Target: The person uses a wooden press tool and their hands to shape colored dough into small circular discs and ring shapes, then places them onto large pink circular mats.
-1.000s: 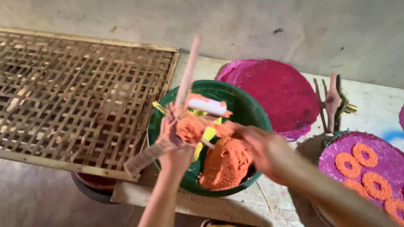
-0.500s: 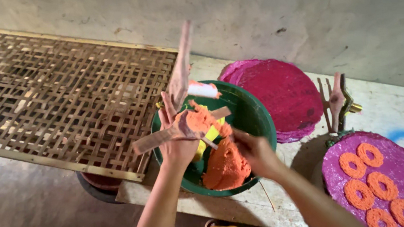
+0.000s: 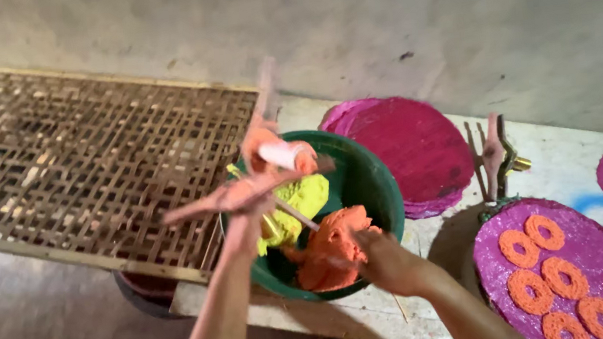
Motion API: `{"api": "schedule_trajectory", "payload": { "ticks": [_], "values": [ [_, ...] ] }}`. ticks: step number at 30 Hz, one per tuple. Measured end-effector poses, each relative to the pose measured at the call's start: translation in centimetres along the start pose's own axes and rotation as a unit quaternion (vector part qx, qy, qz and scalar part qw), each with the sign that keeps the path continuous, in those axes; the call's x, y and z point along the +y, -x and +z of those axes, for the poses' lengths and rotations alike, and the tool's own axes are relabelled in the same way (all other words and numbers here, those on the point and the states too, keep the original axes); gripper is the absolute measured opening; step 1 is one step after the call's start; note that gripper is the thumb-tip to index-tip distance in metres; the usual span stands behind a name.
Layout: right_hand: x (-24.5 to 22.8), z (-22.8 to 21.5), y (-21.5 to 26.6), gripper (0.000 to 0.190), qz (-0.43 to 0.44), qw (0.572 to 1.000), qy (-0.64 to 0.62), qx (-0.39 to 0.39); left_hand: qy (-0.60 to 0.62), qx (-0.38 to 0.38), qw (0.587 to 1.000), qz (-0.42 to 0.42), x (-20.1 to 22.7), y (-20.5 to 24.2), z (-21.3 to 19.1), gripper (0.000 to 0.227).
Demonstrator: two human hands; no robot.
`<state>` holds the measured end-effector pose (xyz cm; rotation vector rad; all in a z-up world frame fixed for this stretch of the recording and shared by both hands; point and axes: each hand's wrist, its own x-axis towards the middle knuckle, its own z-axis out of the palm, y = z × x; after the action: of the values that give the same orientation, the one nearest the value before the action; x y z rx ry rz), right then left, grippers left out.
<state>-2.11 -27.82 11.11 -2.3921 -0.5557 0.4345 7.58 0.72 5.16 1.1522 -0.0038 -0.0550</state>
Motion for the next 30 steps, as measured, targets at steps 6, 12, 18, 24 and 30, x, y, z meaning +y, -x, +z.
{"api": "schedule_trajectory", "payload": {
  "ticks": [6,12,18,24,30],
  "values": [
    [0.0,-2.7,2.2,0.086,-0.285,0.718,-0.594,0.226,0.22,-0.343,0.863,-0.299,-5.8,9.5,11.2,0.052],
    [2.8,-7.9,12.8,0.068,-0.32,0.716,-0.545,0.298,-0.035,-0.435,0.887,0.15,-2.4,11.4,17.7,0.053],
    [3.3,-10.0,24.6,0.059,-0.356,0.877,-0.079,0.313,-0.356,-0.481,0.8,0.038,-0.1,14.6,26.5,0.023],
    [5.1,-9.5,31.5,0.069,-0.317,0.881,0.063,0.345,-0.336,-0.57,0.749,0.023,-9.2,19.2,33.7,0.023],
    [9.8,-9.2,38.0,0.089,-0.169,0.893,-0.154,0.388,-0.372,-0.575,0.726,0.068,-10.5,18.1,40.4,0.027]
  ]
}}
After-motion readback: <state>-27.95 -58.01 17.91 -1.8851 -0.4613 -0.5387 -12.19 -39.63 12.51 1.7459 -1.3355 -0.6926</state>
